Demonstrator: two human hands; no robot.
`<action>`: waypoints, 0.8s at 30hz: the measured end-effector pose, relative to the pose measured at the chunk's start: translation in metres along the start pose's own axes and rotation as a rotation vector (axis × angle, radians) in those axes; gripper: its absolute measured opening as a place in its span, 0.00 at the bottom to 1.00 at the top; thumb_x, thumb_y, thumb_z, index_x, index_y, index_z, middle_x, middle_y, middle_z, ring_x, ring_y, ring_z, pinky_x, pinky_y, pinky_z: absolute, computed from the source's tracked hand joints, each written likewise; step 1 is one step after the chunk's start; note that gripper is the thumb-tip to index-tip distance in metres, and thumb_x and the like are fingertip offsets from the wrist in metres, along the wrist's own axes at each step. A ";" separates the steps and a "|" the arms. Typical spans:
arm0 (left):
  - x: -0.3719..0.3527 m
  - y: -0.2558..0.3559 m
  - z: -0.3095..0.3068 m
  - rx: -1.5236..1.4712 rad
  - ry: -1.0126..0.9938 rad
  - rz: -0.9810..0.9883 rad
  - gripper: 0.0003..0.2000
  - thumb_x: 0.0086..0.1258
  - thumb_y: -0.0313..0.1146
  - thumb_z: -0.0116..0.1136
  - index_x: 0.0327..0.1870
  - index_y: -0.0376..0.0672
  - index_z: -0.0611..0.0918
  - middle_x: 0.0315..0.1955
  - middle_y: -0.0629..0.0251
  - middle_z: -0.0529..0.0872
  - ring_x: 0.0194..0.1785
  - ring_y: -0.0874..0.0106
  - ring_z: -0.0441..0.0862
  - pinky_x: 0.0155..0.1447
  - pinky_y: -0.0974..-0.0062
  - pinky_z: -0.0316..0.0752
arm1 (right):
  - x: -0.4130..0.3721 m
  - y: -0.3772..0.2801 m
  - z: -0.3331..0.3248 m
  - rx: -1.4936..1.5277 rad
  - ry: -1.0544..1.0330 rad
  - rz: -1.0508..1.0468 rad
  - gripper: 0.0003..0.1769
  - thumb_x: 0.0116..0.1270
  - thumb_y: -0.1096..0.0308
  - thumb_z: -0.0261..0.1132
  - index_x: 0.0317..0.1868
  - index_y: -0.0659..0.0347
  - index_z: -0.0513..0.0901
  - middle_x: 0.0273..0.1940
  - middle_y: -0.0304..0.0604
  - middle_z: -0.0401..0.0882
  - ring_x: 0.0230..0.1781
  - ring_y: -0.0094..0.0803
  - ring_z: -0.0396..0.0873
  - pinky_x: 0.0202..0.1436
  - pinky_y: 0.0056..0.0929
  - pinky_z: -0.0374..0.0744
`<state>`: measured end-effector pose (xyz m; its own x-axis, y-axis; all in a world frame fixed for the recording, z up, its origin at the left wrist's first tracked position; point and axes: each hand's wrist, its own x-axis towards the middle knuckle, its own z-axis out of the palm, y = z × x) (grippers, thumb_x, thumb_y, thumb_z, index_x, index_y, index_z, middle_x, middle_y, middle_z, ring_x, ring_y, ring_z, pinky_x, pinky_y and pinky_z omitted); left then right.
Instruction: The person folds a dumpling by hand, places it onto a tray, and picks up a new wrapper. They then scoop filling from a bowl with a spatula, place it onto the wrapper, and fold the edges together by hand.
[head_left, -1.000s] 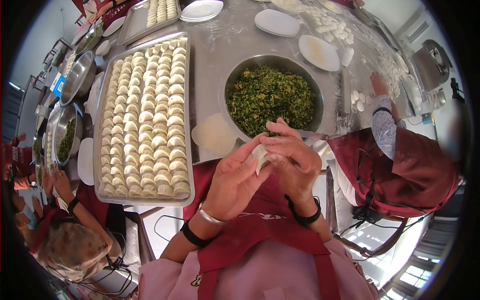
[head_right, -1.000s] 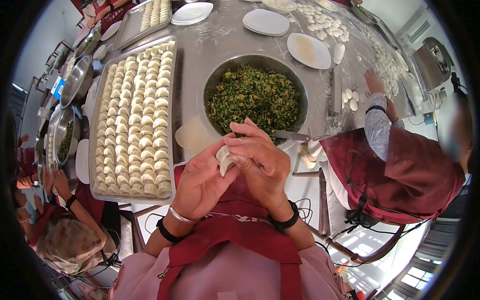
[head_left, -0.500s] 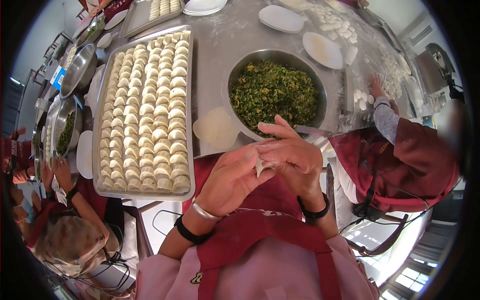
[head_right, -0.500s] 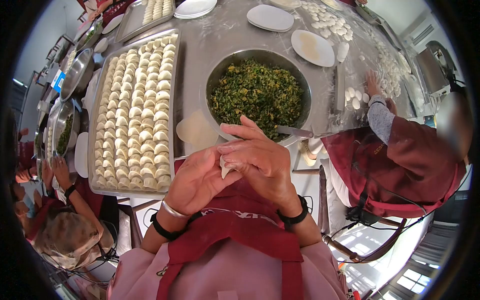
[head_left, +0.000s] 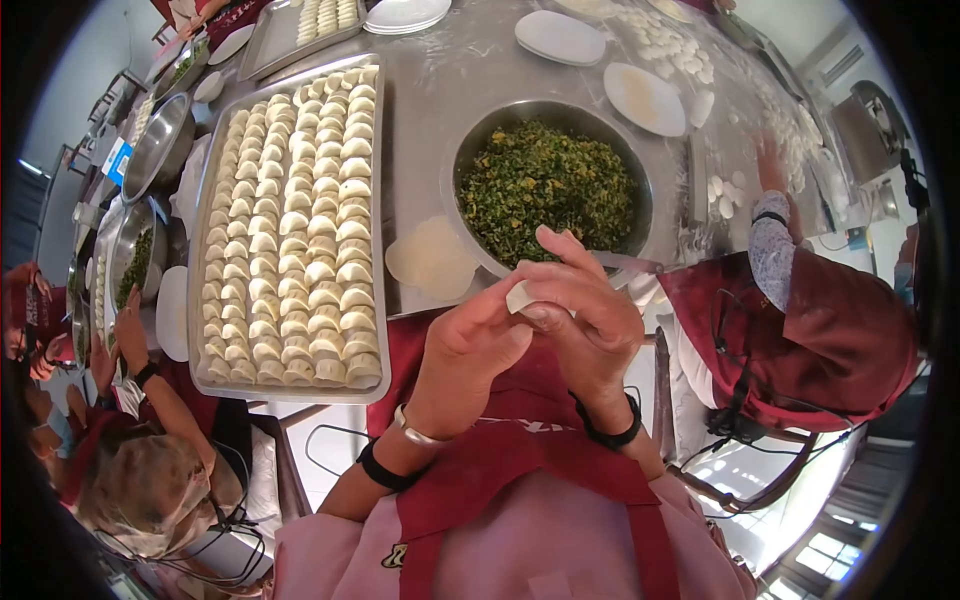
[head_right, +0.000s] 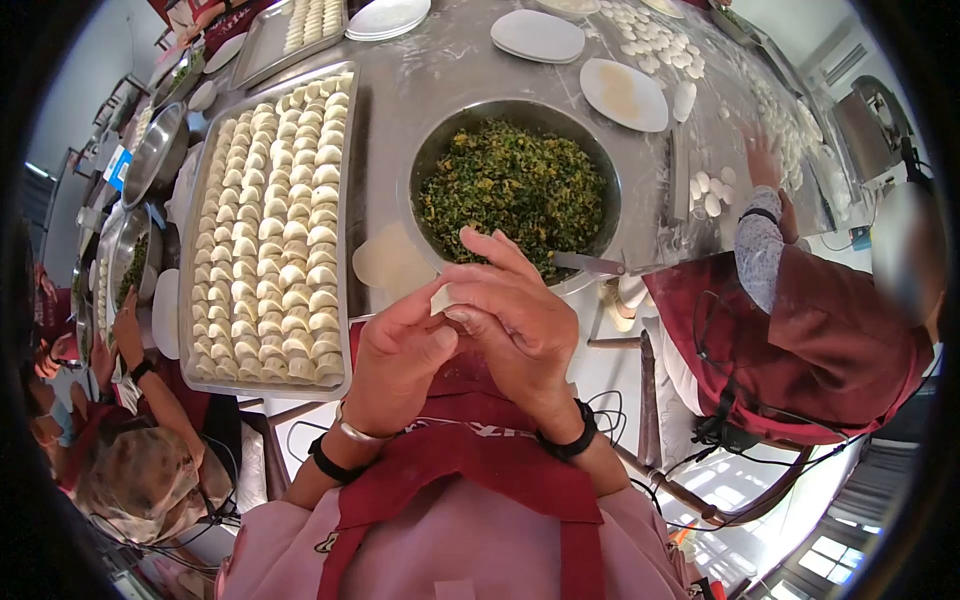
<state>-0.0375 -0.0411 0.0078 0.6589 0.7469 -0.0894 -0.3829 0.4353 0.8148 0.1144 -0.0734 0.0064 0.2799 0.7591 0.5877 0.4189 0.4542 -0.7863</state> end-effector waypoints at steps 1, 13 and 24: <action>0.000 -0.003 -0.001 0.030 0.006 0.017 0.25 0.78 0.21 0.51 0.75 0.32 0.66 0.64 0.59 0.79 0.65 0.73 0.77 0.70 0.72 0.73 | -0.001 0.001 -0.001 -0.016 -0.015 -0.013 0.08 0.57 0.77 0.74 0.39 0.63 0.87 0.45 0.50 0.89 0.61 0.51 0.82 0.71 0.56 0.71; -0.001 -0.008 -0.005 0.201 0.059 0.010 0.22 0.79 0.27 0.55 0.71 0.33 0.72 0.58 0.60 0.83 0.60 0.72 0.82 0.62 0.72 0.81 | 0.003 -0.002 -0.004 -0.048 -0.085 -0.037 0.08 0.59 0.77 0.73 0.40 0.63 0.87 0.45 0.49 0.89 0.61 0.52 0.82 0.71 0.57 0.71; 0.000 -0.002 0.002 0.247 0.100 0.041 0.18 0.79 0.24 0.54 0.66 0.31 0.77 0.46 0.68 0.86 0.44 0.85 0.78 0.48 0.84 0.75 | 0.001 0.000 -0.004 -0.031 -0.151 -0.047 0.09 0.59 0.76 0.73 0.42 0.62 0.87 0.45 0.48 0.89 0.59 0.52 0.83 0.71 0.57 0.72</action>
<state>-0.0358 -0.0430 0.0068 0.5737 0.8130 -0.0997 -0.2305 0.2771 0.9328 0.1179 -0.0745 0.0072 0.1279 0.8000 0.5862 0.4557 0.4776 -0.7512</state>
